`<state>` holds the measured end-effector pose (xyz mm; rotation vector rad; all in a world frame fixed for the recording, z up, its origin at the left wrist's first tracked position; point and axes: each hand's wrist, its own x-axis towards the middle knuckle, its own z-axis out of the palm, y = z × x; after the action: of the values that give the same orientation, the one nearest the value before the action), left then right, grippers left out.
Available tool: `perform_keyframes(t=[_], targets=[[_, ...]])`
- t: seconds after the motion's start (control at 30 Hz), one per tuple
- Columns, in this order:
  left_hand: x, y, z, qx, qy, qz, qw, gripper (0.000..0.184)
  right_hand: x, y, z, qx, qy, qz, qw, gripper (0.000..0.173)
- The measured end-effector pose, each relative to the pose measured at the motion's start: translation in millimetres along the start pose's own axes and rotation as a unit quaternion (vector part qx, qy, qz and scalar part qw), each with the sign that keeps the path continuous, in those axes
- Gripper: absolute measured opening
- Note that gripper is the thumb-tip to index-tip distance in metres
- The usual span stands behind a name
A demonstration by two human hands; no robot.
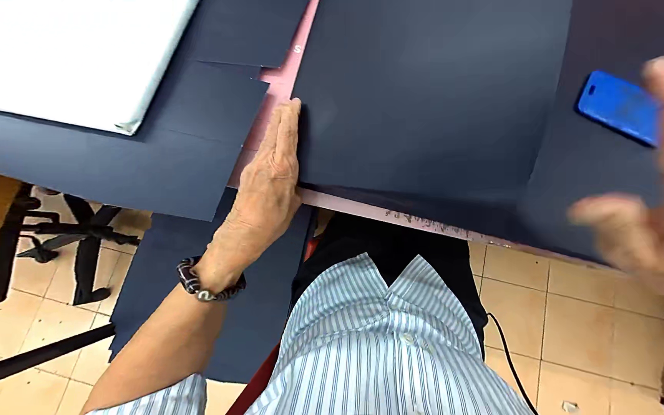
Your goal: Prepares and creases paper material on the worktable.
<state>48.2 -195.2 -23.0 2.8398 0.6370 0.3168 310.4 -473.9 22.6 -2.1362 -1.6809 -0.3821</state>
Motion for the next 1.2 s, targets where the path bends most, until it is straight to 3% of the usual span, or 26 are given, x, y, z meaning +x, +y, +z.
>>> perform_keyframes(t=[0.1,0.3,0.43,0.57,0.7,0.83,1.07,1.2], targets=[[1.7,-2.8,2.4,0.003,-0.006,-0.017,1.0,0.093,12.3,-38.4,19.2,0.015,-0.039,-0.083,0.996,0.1],[8.6,-8.6,5.1,-0.008,-0.001,-0.025,1.0,0.087,35.9,-46.8,17.6,-0.002,-0.072,-0.048,0.996,0.081],[2.8,-0.6,-0.2,0.008,-0.013,-0.027,1.0,0.087,45.5,-44.6,8.6,0.003,-0.127,-0.076,0.989,0.097],[9.0,-8.7,9.0,0.001,0.013,-0.022,1.0,0.085,47.3,-46.3,15.8,-0.051,-0.118,-0.088,0.988,0.084],[4.5,0.4,0.2,0.041,-0.026,-0.021,0.999,0.078,44.4,-40.8,16.3,-0.103,-0.096,-0.13,0.981,0.052],[13.5,-5.6,7.2,0.047,-0.029,0.003,0.998,0.062,29.2,-41.1,23.4,-0.105,-0.059,-0.124,0.985,0.048],[22.6,-8.5,-1.1,0.081,-0.117,0.036,0.989,0.065,-11.3,-49.6,62.5,-0.033,-0.139,-0.047,0.989,0.065],[19.8,-35.4,-19.9,0.006,-0.205,0.147,0.968,0.076,-11.7,-44.2,57.2,0.023,-0.217,-0.055,0.974,0.071]])
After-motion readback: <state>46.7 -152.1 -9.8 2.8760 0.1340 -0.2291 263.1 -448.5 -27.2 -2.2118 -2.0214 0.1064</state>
